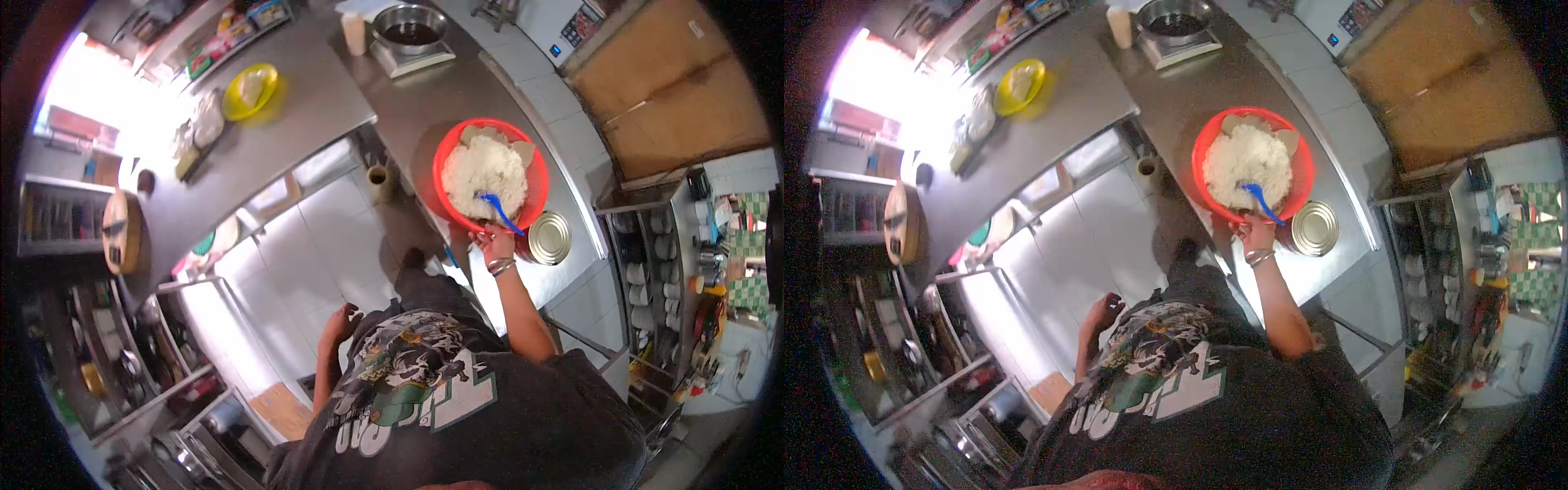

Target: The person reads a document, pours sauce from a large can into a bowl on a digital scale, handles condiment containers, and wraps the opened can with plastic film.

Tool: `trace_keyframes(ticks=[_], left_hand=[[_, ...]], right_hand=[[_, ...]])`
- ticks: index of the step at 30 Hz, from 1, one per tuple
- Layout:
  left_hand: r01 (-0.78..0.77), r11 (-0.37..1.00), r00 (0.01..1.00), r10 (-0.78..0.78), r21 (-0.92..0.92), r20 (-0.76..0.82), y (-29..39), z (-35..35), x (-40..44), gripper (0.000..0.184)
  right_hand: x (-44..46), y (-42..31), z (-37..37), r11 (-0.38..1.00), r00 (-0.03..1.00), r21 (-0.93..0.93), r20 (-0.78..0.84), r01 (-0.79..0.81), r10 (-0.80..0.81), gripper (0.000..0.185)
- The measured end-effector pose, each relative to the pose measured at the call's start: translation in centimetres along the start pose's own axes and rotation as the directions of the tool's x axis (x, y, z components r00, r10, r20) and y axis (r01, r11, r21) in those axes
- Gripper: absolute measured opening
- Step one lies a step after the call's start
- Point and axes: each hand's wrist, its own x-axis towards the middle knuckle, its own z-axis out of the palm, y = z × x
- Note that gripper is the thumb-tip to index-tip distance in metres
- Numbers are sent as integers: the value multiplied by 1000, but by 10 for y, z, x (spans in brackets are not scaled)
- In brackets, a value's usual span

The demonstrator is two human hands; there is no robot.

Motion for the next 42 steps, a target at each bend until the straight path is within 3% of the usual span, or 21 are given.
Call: trace_keyframes(ticks=[5, 8, 11, 14, 15, 16, 18, 19, 21, 23, 25, 27, 30, 31, 33, 35, 37, 38, 39, 41, 42], left_hand=[[-221, 971, 969, 207, 93, 137, 37, -27, 50, 41], [-336, 933, 916, 292, 127, 276, 47, -56, 102, 40], [-472, 880, 811, 454, -46, 368, 63, -88, 124, 41], [-618, 765, 710, 447, 178, 544, 79, -108, 180, 45], [-724, 685, 619, 591, 85, 517, 107, -124, 162, 44], [-816, 578, 510, 718, 4, 474, 139, -142, 140, 43], [-775, 624, 454, 660, -101, 599, 180, -145, 144, 40], [-724, 690, 475, 493, 5, 728, 173, -128, 176, 31], [-671, 689, 453, 91, 272, 887, 157, -93, 239, 25], [-913, 264, 261, -208, 311, 943, 191, -63, 241, 28], [-918, 323, 182, -170, 229, 968, 198, -45, 250, 36], [-965, 260, 11, -117, 42, 993, 252, -26, 199, 47], [-981, 171, -99, -64, -87, 993, 278, 30, 178, 53], [-982, 168, -98, -76, -84, 992, 290, 43, 166, 53], [-811, 552, 58, -257, 196, 965, 325, 71, 128, 50], [-815, 520, 127, -269, 255, 955, 352, 106, 96, 41], [-802, 583, 82, -102, 126, 991, 356, 156, 95, 40], [-730, 683, -49, -40, -9, 998, 360, 180, 85, 34], [-737, 676, -47, -37, -10, 998, 365, 209, 67, 34], [-726, 669, -157, 59, -156, 986, 371, 265, 12, 40], [-613, 773, -198, 52, -165, 979, 380, 289, -25, 49]], right_hand=[[22, -4, 18, 999, 998, -14, 50, 44, -43, 19], [51, -9, 43, 943, 981, -322, 193, 79, -16, 34], [42, -19, 70, 659, 942, -689, 323, 302, -94, 34], [1, 1, 71, 578, 911, -710, 372, 402, -177, 28], [-15, 10, 63, 575, 930, -741, 354, 346, -102, 27], [-7, 38, 36, 326, 886, -824, 426, 463, -182, 30], [-46, 95, -24, 100, 909, -922, 344, 375, -237, 46], [-69, 107, -43, 188, 963, -948, 267, 257, 27, 54], [-148, 125, -68, 174, 984, -981, -60, -89, 167, 69], [-215, 135, -86, 179, 832, -874, -342, -453, 436, 85], [-293, 124, -56, 411, 868, -764, -442, -497, 228, 82], [-322, 133, -60, 532, 812, -617, -488, -580, 320, 74], [-333, 182, -101, 310, 817, -765, -570, -565, 82, 65], [-336, 194, -106, 321, 817, -761, -569, -564, 87, 65], [-351, 199, -127, 315, 779, -755, -623, -574, -74, 58], [-371, 175, -136, 415, 735, -719, -660, -558, -156, 42], [-399, 132, -152, 744, 700, -653, -597, -142, -391, 36], [-415, 106, -160, 739, 684, -669, -575, -78, -448, 24], [-426, 83, -174, 739, 681, -671, -573, -68, -457, 24], [-444, 42, -199, 444, 502, -892, -346, 86, -793, 33], [-449, 21, -212, 436, 497, -894, -335, 99, -800, 33]])
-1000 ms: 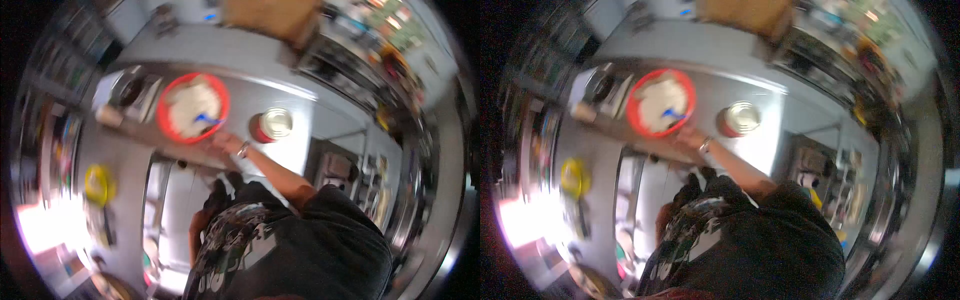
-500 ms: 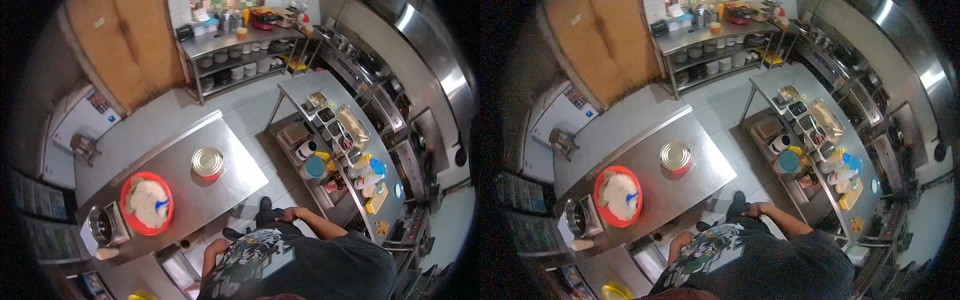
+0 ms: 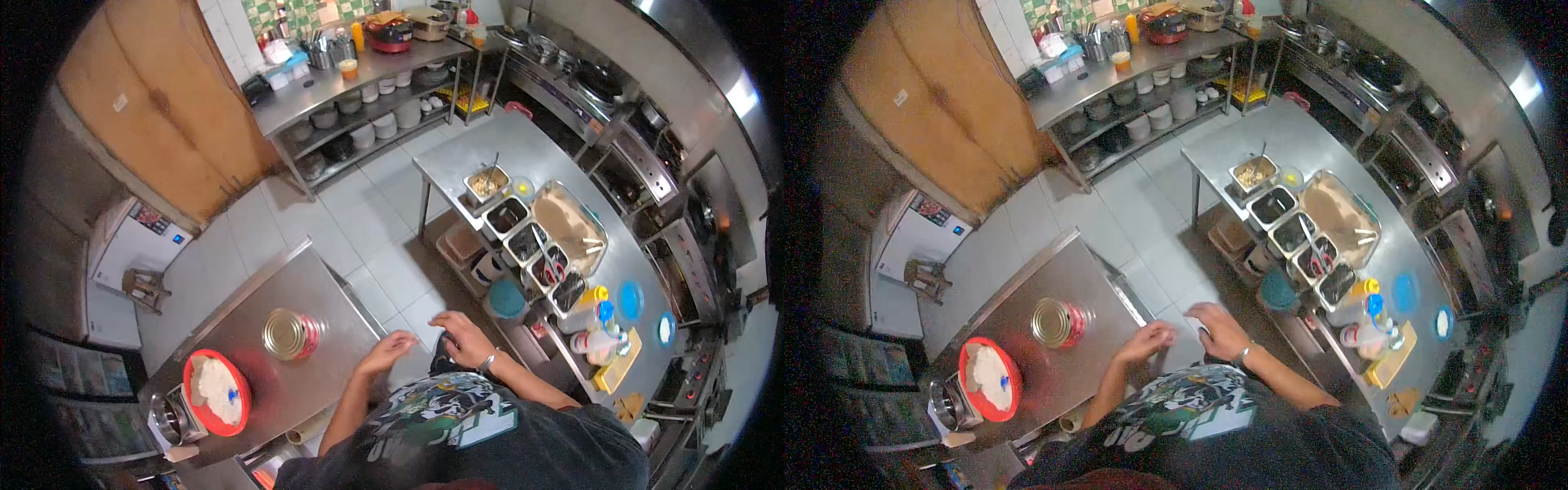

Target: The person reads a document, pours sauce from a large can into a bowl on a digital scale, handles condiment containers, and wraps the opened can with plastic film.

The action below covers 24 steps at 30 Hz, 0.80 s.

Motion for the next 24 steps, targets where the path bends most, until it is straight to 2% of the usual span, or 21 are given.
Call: trace_keyframes(ticks=[1, 2, 3, 5, 6, 7, 8, 9, 10, 11, 12, 13, 15, 17, 19, 20, 22, 23, 24], left_hand=[[-25, 988, 999, 30, -155, 29, 28, 22, 27, 58], [-35, 988, 999, 37, -153, 13, 48, 44, 52, 58], [-61, 897, 992, 102, -438, 70, 66, 64, 76, 68], [-81, 721, 976, 196, -688, 90, 109, 86, 113, 78], [-169, 616, 976, 211, -769, -45, 133, 93, 125, 84], [-263, 503, 961, 209, -823, -179, 160, 96, 135, 89], [-212, 316, 977, 86, -925, -195, 191, 91, 134, 84], [-229, 317, 973, 92, -921, -210, 201, 78, 141, 84], [-296, 360, 948, 222, -885, -227, 208, 64, 147, 86], [-368, 396, 906, 355, -842, -229, 217, 52, 154, 88], [-455, 404, 883, 319, -794, -343, 226, 41, 163, 89], [-480, 403, 869, 339, -779, -360, 226, 33, 172, 89], [-549, 373, 835, 286, -748, -471, 218, 9, 203, 88], [-501, 445, 865, 236, -743, -442, 217, 7, 233, 82], [-318, 359, 944, 204, -878, -258, 215, -3, 267, 81], [-337, 358, 936, 225, -871, -270, 217, -14, 275, 81], [-355, 468, 927, 289, -809, -240, 239, -44, 287, 81], [-367, 505, 922, 311, -781, -231, 255, -62, 290, 82], [-270, 512, 962, 170, -815, -211, 282, -86, 287, 83]], right_hand=[[19, 0, -16, 996, 993, -13, -81, 87, -88, 39], [35, 2, -29, 984, 972, -38, -155, 173, -177, 45], [49, 5, -39, 980, 970, -42, -144, 193, -197, 45], [73, 14, -57, 923, 972, -336, -74, 186, -223, 58], [82, 22, -63, 947, 964, -259, -136, 190, -230, 69], [90, 24, -70, 944, 962, -258, -123, 206, -244, 69], [99, 23, -77, 930, 956, -275, -94, 243, -278, 73], [107, 22, -81, 916, 948, -288, -69, 280, -312, 77], [114, 22, -82, 917, 934, -206, -30, 342, -355, 85], [122, 23, -82, 911, 927, -204, -30, 359, -373, 85], [132, 25, -81, 896, 906, -141, 12, 421, -424, 87], [142, 27, -81, 871, 875, -78, 55, 485, -482, 89], [168, 34, -86, 883, 883, -41, 79, 467, -463, 90], [196, 52, -85, 921, 923, -49, 23, 386, -385, 90], [238, 52, -95, 940, 931, -116, -146, 321, -336, 80], [263, 62, -96, 931, 922, -126, -144, 343, -359, 80], [322, 87, -100, 957, 961, -112, -41, 269, -275, 81], [352, 94, -101, 952, 956, -112, -43, 285, -291, 81], [387, 99, -102, 964, 967, -121, -67, 238, -247, 73]])
